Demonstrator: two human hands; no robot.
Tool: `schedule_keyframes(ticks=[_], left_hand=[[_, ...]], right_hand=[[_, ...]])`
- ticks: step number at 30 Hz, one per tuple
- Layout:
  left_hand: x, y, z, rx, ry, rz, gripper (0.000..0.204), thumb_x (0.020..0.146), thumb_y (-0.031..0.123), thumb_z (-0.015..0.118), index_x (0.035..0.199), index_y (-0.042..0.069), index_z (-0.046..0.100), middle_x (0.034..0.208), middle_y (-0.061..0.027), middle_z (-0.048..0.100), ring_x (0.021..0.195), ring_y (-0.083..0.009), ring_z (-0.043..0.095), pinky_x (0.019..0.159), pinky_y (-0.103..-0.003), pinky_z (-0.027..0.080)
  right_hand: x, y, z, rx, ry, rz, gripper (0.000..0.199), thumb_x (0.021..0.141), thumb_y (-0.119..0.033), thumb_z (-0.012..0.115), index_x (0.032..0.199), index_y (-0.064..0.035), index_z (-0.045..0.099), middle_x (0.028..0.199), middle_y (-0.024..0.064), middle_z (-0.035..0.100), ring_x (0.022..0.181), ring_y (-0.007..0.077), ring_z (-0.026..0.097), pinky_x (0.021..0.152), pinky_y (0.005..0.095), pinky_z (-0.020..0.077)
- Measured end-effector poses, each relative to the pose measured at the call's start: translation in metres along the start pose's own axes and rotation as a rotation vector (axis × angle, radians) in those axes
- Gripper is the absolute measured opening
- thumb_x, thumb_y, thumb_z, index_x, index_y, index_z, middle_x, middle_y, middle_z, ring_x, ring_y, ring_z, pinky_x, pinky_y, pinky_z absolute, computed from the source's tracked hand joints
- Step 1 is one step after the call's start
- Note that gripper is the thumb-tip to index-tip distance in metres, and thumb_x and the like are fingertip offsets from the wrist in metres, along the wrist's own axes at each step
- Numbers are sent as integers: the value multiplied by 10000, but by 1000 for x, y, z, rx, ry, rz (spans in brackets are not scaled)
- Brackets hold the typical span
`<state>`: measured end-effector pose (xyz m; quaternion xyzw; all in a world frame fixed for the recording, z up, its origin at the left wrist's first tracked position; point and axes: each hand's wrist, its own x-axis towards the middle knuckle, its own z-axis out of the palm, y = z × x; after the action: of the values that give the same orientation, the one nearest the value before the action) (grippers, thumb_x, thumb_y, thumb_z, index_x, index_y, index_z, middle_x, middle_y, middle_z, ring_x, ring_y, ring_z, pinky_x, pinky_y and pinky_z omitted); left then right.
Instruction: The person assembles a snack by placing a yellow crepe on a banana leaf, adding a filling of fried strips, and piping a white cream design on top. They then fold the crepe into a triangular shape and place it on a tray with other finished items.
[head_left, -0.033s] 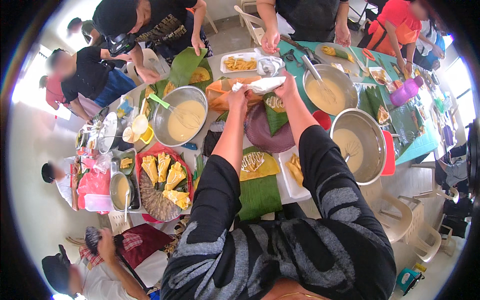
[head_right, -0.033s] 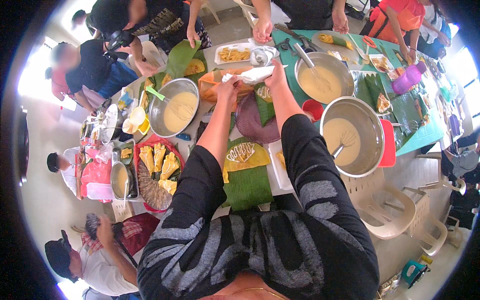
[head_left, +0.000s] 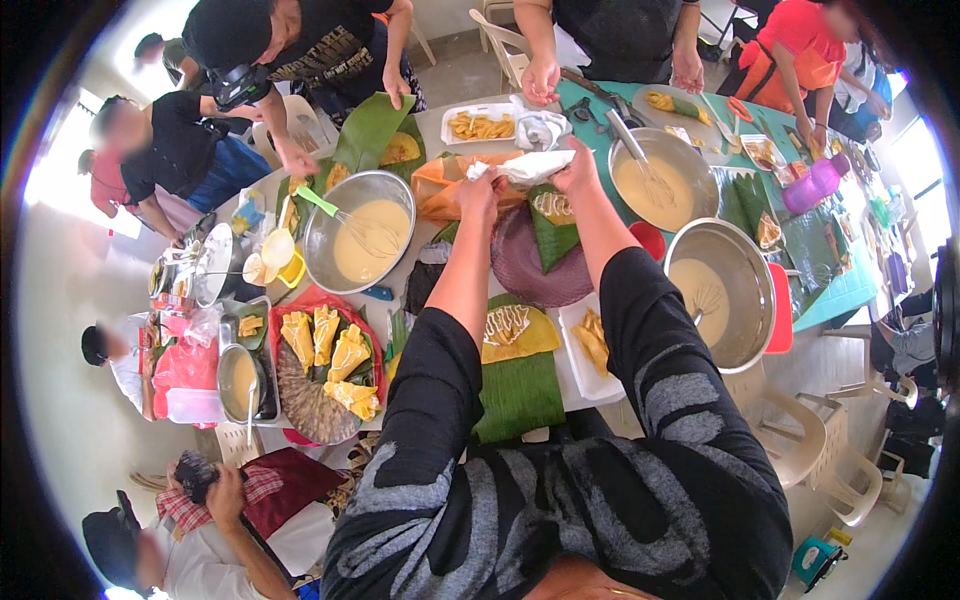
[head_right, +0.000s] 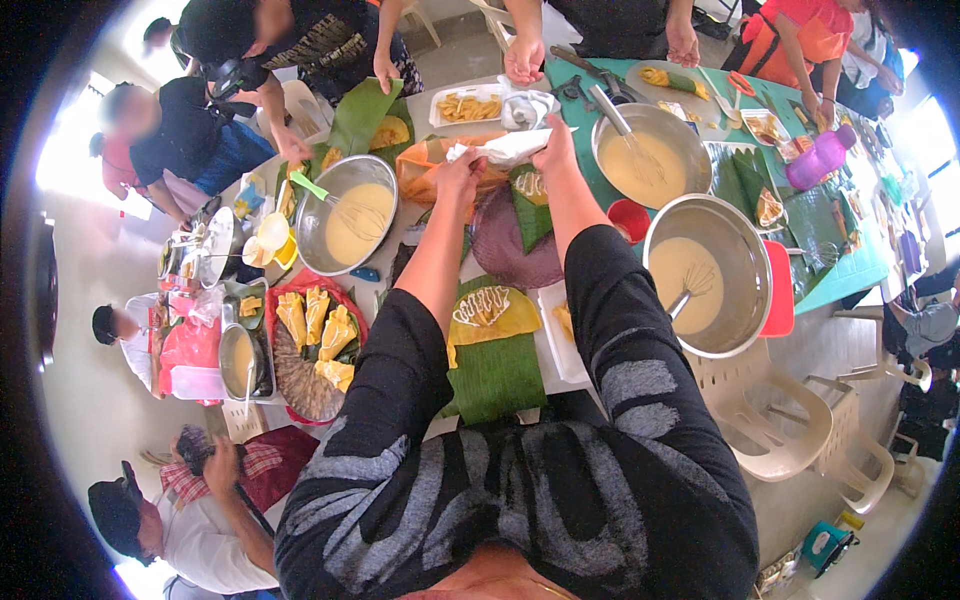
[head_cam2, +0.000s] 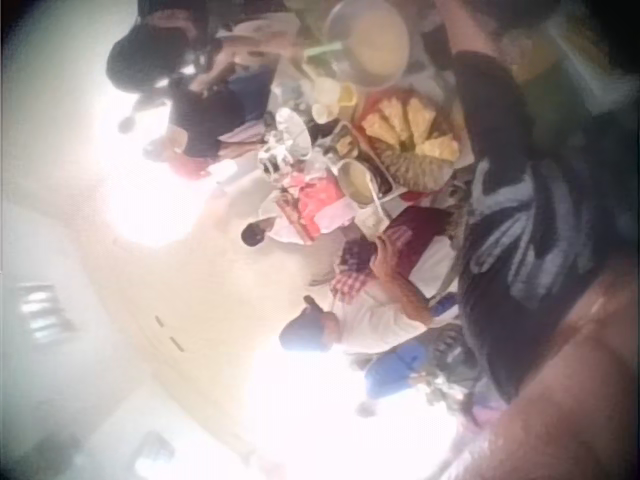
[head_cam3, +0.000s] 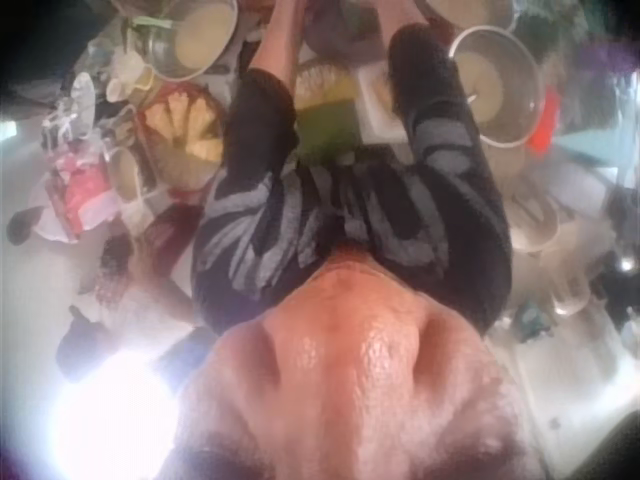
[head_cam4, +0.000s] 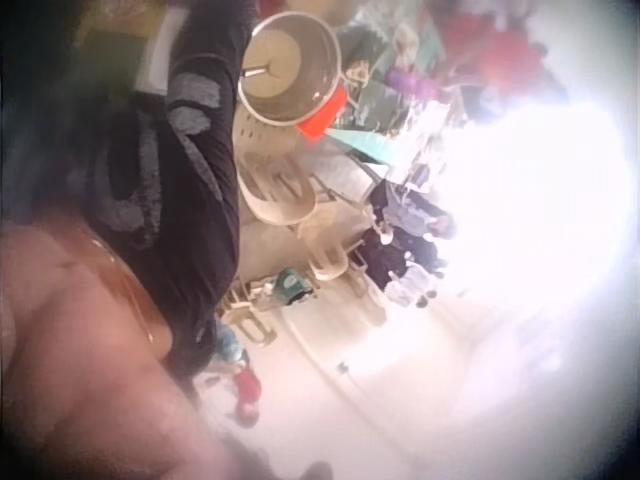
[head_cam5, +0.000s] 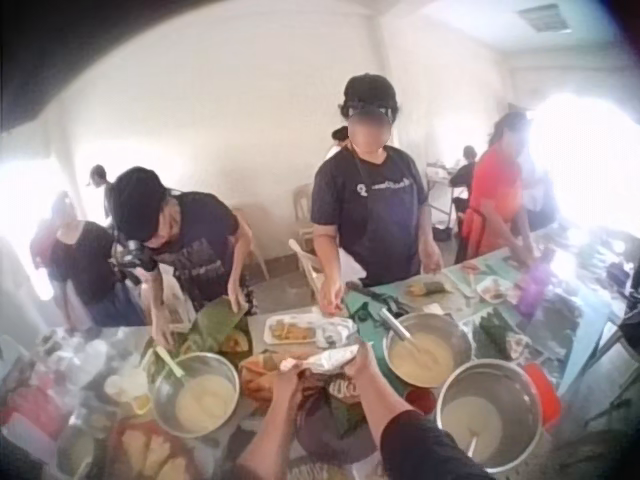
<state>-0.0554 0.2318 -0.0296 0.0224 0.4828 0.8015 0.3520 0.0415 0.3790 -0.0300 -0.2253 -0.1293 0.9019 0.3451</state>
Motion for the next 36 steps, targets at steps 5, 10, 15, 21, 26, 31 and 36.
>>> schedule_keyframes(ticks=[5, 10, 15, 21, 26, 31, 36], left_hand=[[24, -14, 0, 100, -104, -29, 116, 855, 30, 578, 958, 23, 523, 830, -78, 594, 677, -174, 595, 568, -267, 514], [36, -27, -11, 133, -26, -54, 113, 846, 18, 587, 944, 16, 531, 845, -86, 598, 675, -176, 598, 563, -260, 523], [36, -29, -13, 97, -36, -69, 160, 827, 1, 607, 967, 10, 531, 881, -75, 597, 732, -186, 592, 630, -267, 527], [4, 19, -5, 128, 53, -152, 202, 807, 47, 643, 980, 13, 545, 919, -82, 587, 723, -183, 577, 610, -260, 510], [-124, 58, 2, 451, -40, 110, 342, 833, 139, 640, 1119, -15, 534, 958, -110, 606, 829, -168, 601, 717, -264, 499], [-250, 40, -129, 839, 159, 456, 255, 820, 142, 627, 1004, -29, 583, 858, -99, 633, 757, -138, 605, 685, -285, 471], [-304, 19, -188, 1170, 192, 310, 176, 824, 131, 613, 911, -22, 615, 808, -122, 644, 701, -188, 619, 660, -302, 479]], right_hand=[[27, -10, -21, -13, 86, 19, 722, 861, -473, 453, 1362, 11, 262, 1390, 205, 340, 1263, 378, 365, 1049, 545, 239], [36, -4, -31, 41, 150, 11, 652, 880, -473, 423, 1368, -58, 305, 1411, 144, 329, 1276, 334, 356, 1032, 512, 277], [19, 4, -11, -27, 415, -249, 692, 812, -400, 577, 1337, -8, 353, 1364, 154, 395, 1167, 311, 460, 954, 460, 383], [-42, 33, 51, -327, 580, -417, 690, 798, -322, 607, 1290, 85, 345, 1204, 172, 506, 1113, 256, 491, 939, 359, 380], [-104, 47, 27, -775, 483, -644, 531, 854, -217, 583, 1278, 29, 379, 1138, 149, 509, 989, 191, 499, 871, 309, 393], [-244, 62, 24, -956, 79, -457, 287, 849, -182, 574, 1060, 12, 560, 897, 104, 601, 785, 178, 557, 715, 284, 440], [-325, 77, -34, -1605, -43, -256, 231, 848, -182, 595, 993, -2, 599, 777, 80, 627, 689, 151, 588, 650, 275, 477]])
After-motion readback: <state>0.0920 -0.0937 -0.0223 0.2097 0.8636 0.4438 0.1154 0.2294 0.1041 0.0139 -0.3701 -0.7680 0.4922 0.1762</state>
